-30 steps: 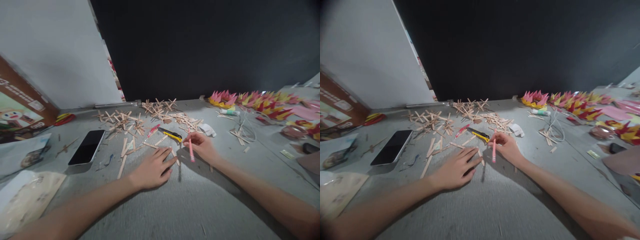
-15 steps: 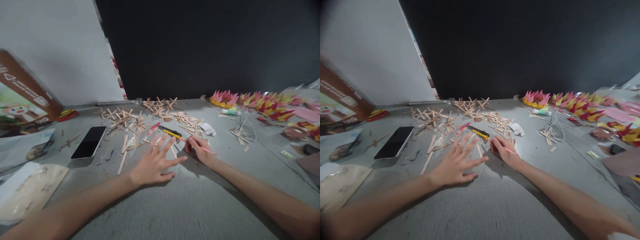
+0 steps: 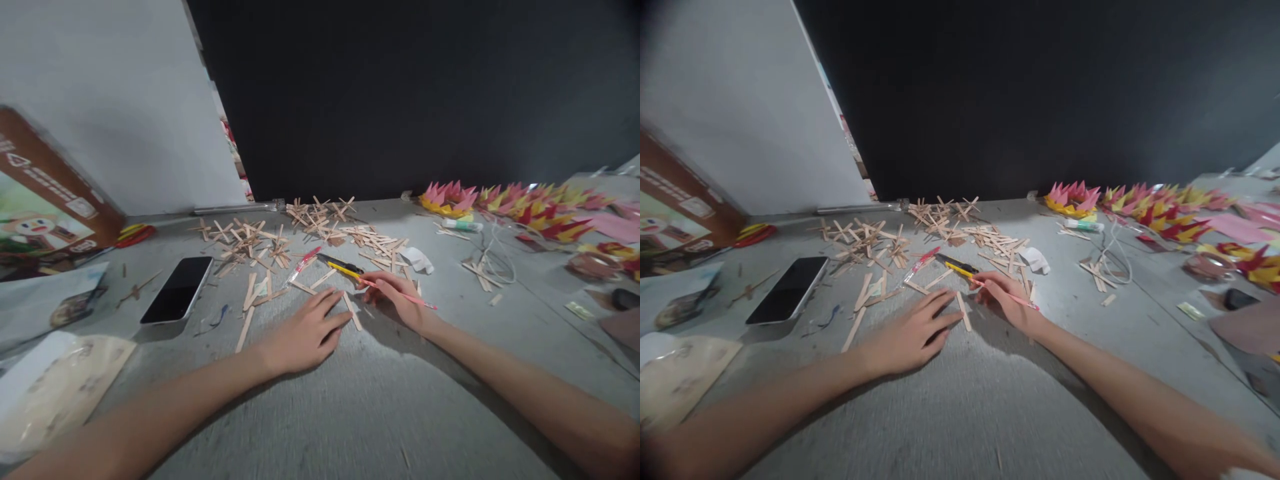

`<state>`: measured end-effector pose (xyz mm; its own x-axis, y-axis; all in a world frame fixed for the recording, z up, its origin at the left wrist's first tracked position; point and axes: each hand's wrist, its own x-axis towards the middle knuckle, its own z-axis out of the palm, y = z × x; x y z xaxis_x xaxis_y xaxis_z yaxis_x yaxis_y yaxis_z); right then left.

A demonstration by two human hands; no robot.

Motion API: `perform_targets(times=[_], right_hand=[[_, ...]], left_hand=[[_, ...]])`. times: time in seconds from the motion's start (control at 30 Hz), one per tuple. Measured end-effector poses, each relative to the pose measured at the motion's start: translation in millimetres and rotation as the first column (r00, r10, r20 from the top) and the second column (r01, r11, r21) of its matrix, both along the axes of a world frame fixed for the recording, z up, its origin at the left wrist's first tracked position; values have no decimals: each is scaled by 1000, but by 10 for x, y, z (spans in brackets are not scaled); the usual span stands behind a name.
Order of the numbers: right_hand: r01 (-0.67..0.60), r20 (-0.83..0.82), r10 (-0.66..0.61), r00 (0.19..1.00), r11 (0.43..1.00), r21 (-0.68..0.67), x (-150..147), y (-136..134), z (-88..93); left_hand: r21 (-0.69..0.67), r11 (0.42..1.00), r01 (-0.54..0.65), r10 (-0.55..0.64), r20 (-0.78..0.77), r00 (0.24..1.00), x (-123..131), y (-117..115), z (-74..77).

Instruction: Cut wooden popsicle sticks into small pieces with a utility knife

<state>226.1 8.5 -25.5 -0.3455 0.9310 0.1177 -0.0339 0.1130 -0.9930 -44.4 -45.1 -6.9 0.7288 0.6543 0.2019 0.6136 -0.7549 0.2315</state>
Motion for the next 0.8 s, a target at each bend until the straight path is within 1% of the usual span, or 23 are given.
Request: perform_targets(times=[0.1, 0.2, 0.33, 0.53, 0.8], right_hand=[[-55, 21, 55, 998, 998, -19, 18, 8, -6], [-58, 18, 59, 998, 998, -29, 21, 3, 14], [-56, 78, 58, 995, 998, -24, 39, 1, 3], [-128, 185, 122, 975, 992, 20, 63, 3, -34], [-126, 286, 101, 953, 990, 69, 52, -11, 8]], left_hand=[[-15, 999, 30, -30, -2, 1000, -1, 4, 25], [-23, 998, 61, -61, -25, 998, -1, 12, 44], [-38, 998, 45, -46, -24, 999, -4, 15, 44], [-44, 998, 50, -50, 7, 999, -18, 27, 21], [-42, 998, 39, -38, 23, 999, -24, 42, -30]])
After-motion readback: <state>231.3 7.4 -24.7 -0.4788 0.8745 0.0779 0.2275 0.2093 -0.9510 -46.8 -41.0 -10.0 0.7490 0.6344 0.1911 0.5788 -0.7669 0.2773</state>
